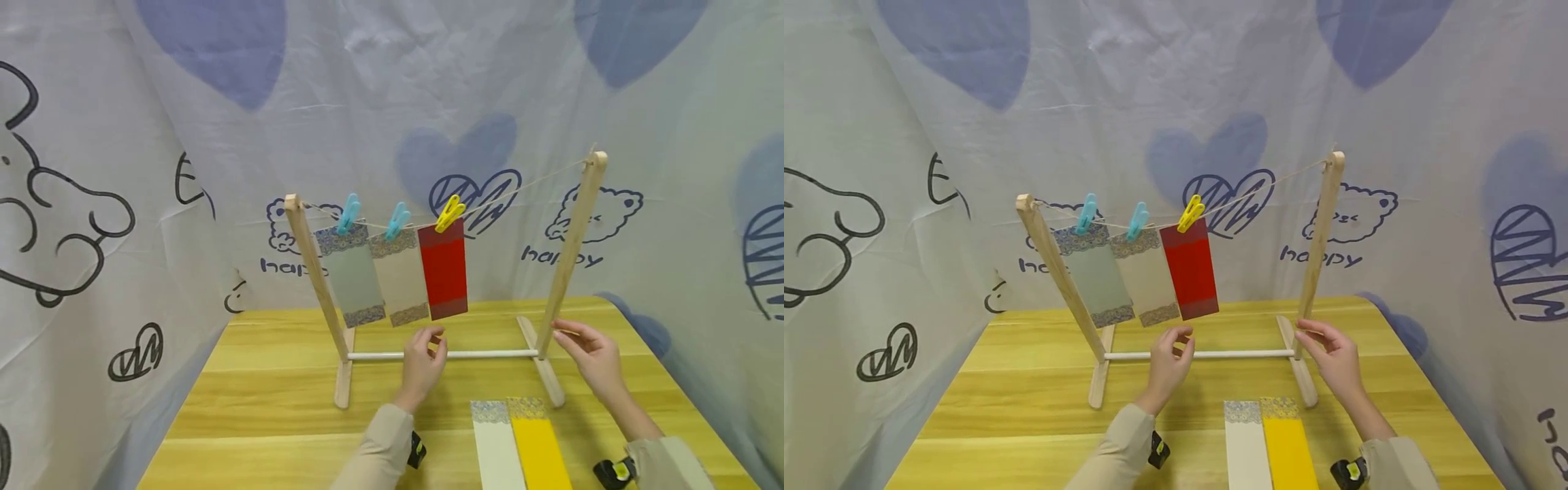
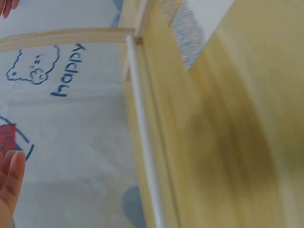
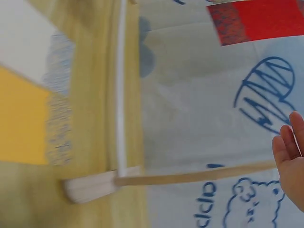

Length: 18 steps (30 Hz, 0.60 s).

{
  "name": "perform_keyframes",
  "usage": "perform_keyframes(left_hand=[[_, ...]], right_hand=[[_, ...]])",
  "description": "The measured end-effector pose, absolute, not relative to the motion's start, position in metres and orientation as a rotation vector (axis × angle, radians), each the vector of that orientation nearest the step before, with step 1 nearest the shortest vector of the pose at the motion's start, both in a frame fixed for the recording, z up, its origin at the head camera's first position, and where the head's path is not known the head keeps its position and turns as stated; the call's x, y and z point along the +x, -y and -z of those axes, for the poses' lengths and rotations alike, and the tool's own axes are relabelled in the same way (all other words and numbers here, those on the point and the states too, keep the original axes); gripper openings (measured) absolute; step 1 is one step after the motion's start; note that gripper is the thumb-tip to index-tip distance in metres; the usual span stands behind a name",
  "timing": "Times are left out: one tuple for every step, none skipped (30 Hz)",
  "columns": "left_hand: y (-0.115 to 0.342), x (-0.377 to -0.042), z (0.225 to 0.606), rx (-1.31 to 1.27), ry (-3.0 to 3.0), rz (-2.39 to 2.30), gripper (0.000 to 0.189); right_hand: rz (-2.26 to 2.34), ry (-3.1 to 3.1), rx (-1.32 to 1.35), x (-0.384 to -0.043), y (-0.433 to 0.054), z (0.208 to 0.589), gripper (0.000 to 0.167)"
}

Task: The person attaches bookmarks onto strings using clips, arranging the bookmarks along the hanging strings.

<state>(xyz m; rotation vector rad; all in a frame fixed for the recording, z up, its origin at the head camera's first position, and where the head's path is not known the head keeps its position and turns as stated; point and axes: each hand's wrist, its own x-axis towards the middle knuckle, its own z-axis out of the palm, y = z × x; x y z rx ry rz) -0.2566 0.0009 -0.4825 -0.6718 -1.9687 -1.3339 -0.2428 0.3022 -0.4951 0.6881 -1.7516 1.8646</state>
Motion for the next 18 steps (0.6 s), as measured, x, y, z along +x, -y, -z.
perform_keyframes(left_hand=[[-0.003,-0.255,0.485,-0.68,1.97,1.333,0.017],[-0.005,-0.253,0.488,-0.686,1.974,1.334,0.017],[-0.006,-0.251,0.49,-0.691,1.98,1.334,0.017],[-0.008,-0.249,0.493,-0.698,1.984,1.33,0.017],[-0.009,-0.248,0.496,-0.7,1.992,1.335,0.017],[-0.011,-0.246,0.498,-0.701,2.002,1.338,0.016],[-0.012,-0.244,0.501,-0.701,2.015,1.337,0.016],[-0.013,-0.242,0.504,-0.701,2.027,1.339,0.015],[-0.014,-0.241,0.507,-0.703,2.038,1.343,0.015],[-0.015,-0.239,0.51,-0.702,2.051,1.342,0.016],[-0.016,-0.237,0.513,-0.702,2.063,1.344,0.016],[-0.016,-0.236,0.516,-0.703,2.077,1.343,0.016],[-0.017,-0.235,0.519,-0.708,2.094,1.335,0.017],[-0.018,-0.233,0.521,-0.709,2.113,1.33,0.018],[-0.018,-0.231,0.524,-0.71,2.137,1.321,0.018],[-0.019,-0.23,0.527,-0.712,2.164,1.31,0.019],[-0.02,-0.228,0.529,-0.713,2.202,1.29,0.019],[-0.02,-0.226,0.532,-0.716,2.245,1.265,0.02]], right_hand=[[-1.865,1.761,0.698,-0.25,-0.317,0.519,0.028],[-1.869,1.766,0.71,-0.257,-0.332,0.543,0.03],[-1.844,1.795,0.684,-0.261,-0.345,0.564,0.031],[-1.818,1.844,0.627,-0.256,-0.348,0.571,0.032],[-1.849,1.856,0.596,-0.249,-0.351,0.575,0.033],[-1.849,1.872,0.563,-0.244,-0.354,0.582,0.034],[-1.813,1.905,0.521,-0.244,-0.359,0.596,0.034],[-1.831,1.901,0.495,-0.238,-0.36,0.601,0.034],[-1.836,1.913,0.463,-0.231,-0.36,0.604,0.034],[-1.846,1.919,0.442,-0.225,-0.36,0.605,0.034],[-1.851,1.927,0.42,-0.219,-0.36,0.606,0.033],[-1.825,1.945,0.375,-0.215,-0.361,0.612,0.033],[-1.829,1.948,0.343,-0.209,-0.359,0.612,0.033],[-1.839,1.953,0.312,-0.203,-0.357,0.61,0.032],[-1.829,1.977,0.279,-0.197,-0.355,0.608,0.032],[-1.829,1.995,0.257,-0.19,-0.352,0.604,0.032],[-1.843,2.002,0.243,-0.183,-0.349,0.599,0.032],[-1.827,2.042,0.209,-0.175,-0.344,0.59,0.031]])
